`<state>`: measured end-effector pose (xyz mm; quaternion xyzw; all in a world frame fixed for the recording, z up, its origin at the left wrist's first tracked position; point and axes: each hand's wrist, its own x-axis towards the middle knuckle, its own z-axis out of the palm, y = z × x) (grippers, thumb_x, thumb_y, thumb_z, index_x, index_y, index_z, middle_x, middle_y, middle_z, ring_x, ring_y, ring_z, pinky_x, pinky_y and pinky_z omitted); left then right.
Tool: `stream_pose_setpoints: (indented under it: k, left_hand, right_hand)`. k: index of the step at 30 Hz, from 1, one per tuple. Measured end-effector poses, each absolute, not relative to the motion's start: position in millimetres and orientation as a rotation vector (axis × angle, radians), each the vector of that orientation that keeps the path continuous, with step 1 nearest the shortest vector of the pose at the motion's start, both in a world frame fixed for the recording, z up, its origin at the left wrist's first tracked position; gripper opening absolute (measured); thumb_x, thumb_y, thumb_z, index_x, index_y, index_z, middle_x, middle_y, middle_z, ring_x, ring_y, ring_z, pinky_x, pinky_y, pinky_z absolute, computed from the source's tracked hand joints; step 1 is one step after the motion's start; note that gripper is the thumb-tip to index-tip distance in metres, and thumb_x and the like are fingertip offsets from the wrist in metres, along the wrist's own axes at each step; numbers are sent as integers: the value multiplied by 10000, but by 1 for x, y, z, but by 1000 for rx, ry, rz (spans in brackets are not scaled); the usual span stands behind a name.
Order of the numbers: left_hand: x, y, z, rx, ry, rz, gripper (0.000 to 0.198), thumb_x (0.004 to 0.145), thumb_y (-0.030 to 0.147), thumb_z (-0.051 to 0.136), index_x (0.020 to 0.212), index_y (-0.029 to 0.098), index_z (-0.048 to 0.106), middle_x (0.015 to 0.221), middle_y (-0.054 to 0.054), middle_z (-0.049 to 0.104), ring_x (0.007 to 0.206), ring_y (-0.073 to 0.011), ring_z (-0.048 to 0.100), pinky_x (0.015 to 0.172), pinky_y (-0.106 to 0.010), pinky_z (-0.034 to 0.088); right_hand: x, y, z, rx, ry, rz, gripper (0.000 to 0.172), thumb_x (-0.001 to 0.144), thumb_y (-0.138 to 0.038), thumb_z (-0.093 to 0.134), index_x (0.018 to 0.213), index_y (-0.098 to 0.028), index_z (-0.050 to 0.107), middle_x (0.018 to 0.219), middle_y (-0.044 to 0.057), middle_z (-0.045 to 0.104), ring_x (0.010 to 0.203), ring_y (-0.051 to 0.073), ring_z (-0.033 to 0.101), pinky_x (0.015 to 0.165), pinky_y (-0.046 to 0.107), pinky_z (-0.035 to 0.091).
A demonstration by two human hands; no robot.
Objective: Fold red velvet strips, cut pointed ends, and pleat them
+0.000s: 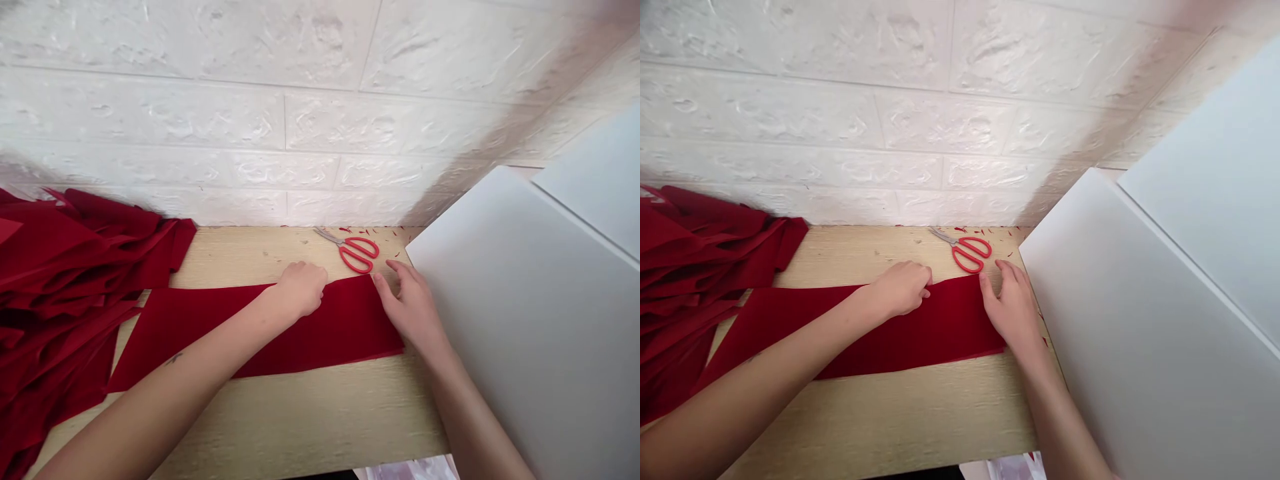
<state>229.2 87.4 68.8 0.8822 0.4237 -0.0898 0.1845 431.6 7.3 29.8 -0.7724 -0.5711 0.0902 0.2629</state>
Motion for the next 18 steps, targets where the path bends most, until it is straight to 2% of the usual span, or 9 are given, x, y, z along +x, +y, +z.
stream_pose_setpoints:
  k: [2, 4, 7, 11, 14, 16, 18]
  left_hand:
    - [226, 82, 68, 2514, 1181, -198, 126, 880, 90, 581, 867, 138, 697, 964, -145, 729, 996, -287, 682, 844, -373, 524]
    - [219, 75, 65, 2533, 1183, -106, 160, 938, 124, 524, 979, 126, 679, 1092, -160, 690, 1109, -294, 619, 914, -393, 509]
    - [207, 67, 60, 2529, 1156, 14, 167, 987, 184, 482, 1051, 144, 631, 1173, -133, 650, 1135, -266, 577, 955, -381, 495]
    - [198, 61, 63, 2394, 1054, 167, 131, 985, 188, 480, 1071, 177, 578, 1083, -91, 694, 1027, -258, 634, 894, -398, 507]
    - [197, 58, 70, 2371, 1013, 199, 126, 990, 203, 456, 1068, 196, 554, 1045, -78, 716, 975, -282, 667, 823, -415, 508]
    - [197, 57, 72, 2398, 1012, 194, 121, 989, 199, 447, 1056, 199, 548, 1039, -80, 724, 973, -295, 679, 805, -417, 503]
    - [197, 57, 73, 2413, 1018, 187, 118, 985, 192, 448, 1052, 198, 544, 1041, -82, 730, 965, -296, 689, 780, -407, 499]
  right_hand:
    - [436, 9, 26, -2041, -1540, 263, 493, 944, -485, 468, 1205, -122, 678, 1295, 185, 669, 1241, 322, 582, 1074, 490, 457]
    - [439, 6, 21, -1971, -1552, 303, 449, 947, -508, 467, 1091, -166, 720, 1238, 157, 697, 1207, 307, 596, 1062, 484, 458]
    - [441, 2, 17, -1886, -1554, 384, 437, 954, -537, 467, 1009, -198, 738, 1174, 130, 719, 1173, 296, 600, 1046, 484, 453]
    - [435, 2, 21, -1849, -1567, 465, 424, 951, -541, 481, 998, -223, 756, 1180, 115, 710, 1199, 309, 567, 1071, 514, 402]
    - [427, 3, 27, -1746, -1541, 581, 394, 956, -527, 488, 899, -235, 746, 1152, 102, 706, 1152, 289, 592, 1043, 482, 420]
    - [422, 2, 30, -1669, -1484, 668, 371, 937, -531, 530, 830, -229, 717, 1085, 93, 713, 1066, 272, 625, 973, 442, 463]
    - [418, 0, 32, -1623, -1397, 810, 374, 914, -565, 569, 823, -222, 688, 976, 77, 720, 915, 242, 646, 828, 386, 510]
